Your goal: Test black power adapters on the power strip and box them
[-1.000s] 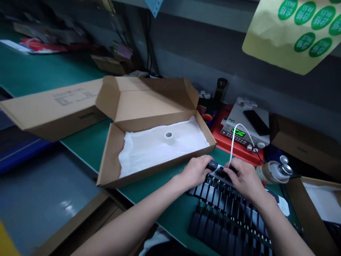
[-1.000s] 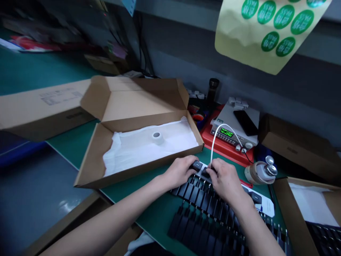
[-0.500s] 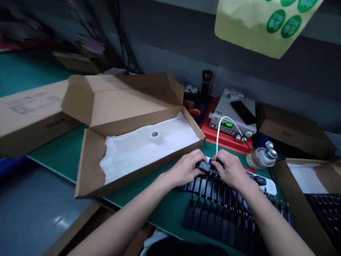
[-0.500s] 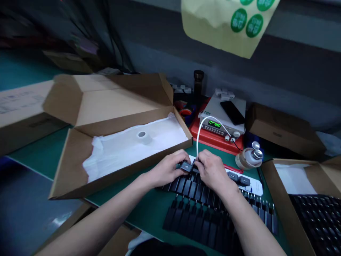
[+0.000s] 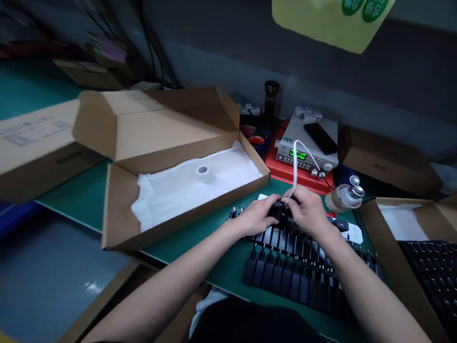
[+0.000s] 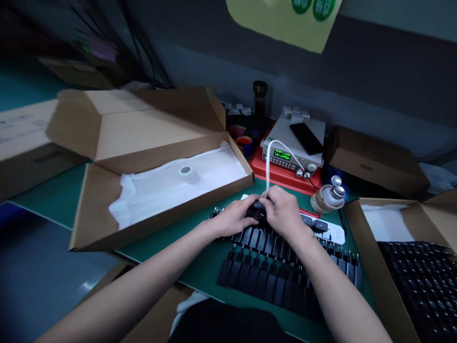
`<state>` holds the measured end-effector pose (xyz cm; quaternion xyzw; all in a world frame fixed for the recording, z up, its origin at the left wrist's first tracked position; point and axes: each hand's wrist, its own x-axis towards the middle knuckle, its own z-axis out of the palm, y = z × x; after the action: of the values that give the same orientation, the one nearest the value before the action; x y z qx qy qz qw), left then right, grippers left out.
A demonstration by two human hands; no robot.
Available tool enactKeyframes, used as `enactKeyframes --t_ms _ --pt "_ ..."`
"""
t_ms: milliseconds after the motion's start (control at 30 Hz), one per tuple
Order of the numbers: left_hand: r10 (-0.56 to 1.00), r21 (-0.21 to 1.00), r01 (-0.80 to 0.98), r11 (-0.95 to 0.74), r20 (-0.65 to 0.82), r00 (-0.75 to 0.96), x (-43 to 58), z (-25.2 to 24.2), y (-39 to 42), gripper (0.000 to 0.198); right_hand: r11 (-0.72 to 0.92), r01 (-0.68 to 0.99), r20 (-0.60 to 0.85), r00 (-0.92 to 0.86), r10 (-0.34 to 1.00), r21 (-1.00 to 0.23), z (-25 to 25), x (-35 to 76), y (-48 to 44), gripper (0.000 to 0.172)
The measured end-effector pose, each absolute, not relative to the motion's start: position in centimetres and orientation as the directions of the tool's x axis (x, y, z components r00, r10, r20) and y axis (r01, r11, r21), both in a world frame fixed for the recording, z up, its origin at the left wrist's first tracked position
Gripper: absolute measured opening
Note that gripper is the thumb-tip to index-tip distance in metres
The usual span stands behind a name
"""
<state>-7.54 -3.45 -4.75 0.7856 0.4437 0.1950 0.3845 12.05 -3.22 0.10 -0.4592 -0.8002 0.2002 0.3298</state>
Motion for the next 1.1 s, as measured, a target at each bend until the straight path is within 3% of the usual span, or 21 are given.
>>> enactKeyframes --t_ms 67,167,367,733,867,1100 --pt "0.848 0.778 0.551 -0.304 -0.042 0.528 -7.5 -4.5 -3.5 0.053 0.414 0.471 0.372 -0.183 0.91 -0.779 0.9 13.5 -3.2 0.007" --pt "0.849 0.785 0.547 -0.291 -0.053 0.526 -7.6 -4.4 -3.4 0.051 0.337 0.358 0.346 -0.04 0.937 -0.871 1.8 15.8 -3.6 0.013" --pt "0.845 0.816 0.503 -0.287 -0.031 0.533 -7.6 -4.5 -3.3 0.05 0.285 0.364 0.245 -0.153 0.957 -0.886 0.6 16.5 -4.8 0.013" --pt "0.839 0.795 0.509 -0.33 0.0 0.544 -7.6 -4.8 -3.4 0.058 0.274 0.304 0.201 -0.249 0.947 -0.913 -1.0 13.7 -3.5 0.011" --pt "0.838 0.792 0.51 -0.336 0.004 0.545 -7.6 -5.2 -3.4 0.062 0.34 0.462 0.224 -0.287 0.931 -0.82 -1.1 12.8 -3.1 0.007" --pt "0.832 0.825 0.458 -0.332 0.027 0.554 -7.6 -5.2 -3.5 0.056 0.508 0.762 0.222 -0.457 0.861 -0.402 0.1 10.6 -3.2 0.013"
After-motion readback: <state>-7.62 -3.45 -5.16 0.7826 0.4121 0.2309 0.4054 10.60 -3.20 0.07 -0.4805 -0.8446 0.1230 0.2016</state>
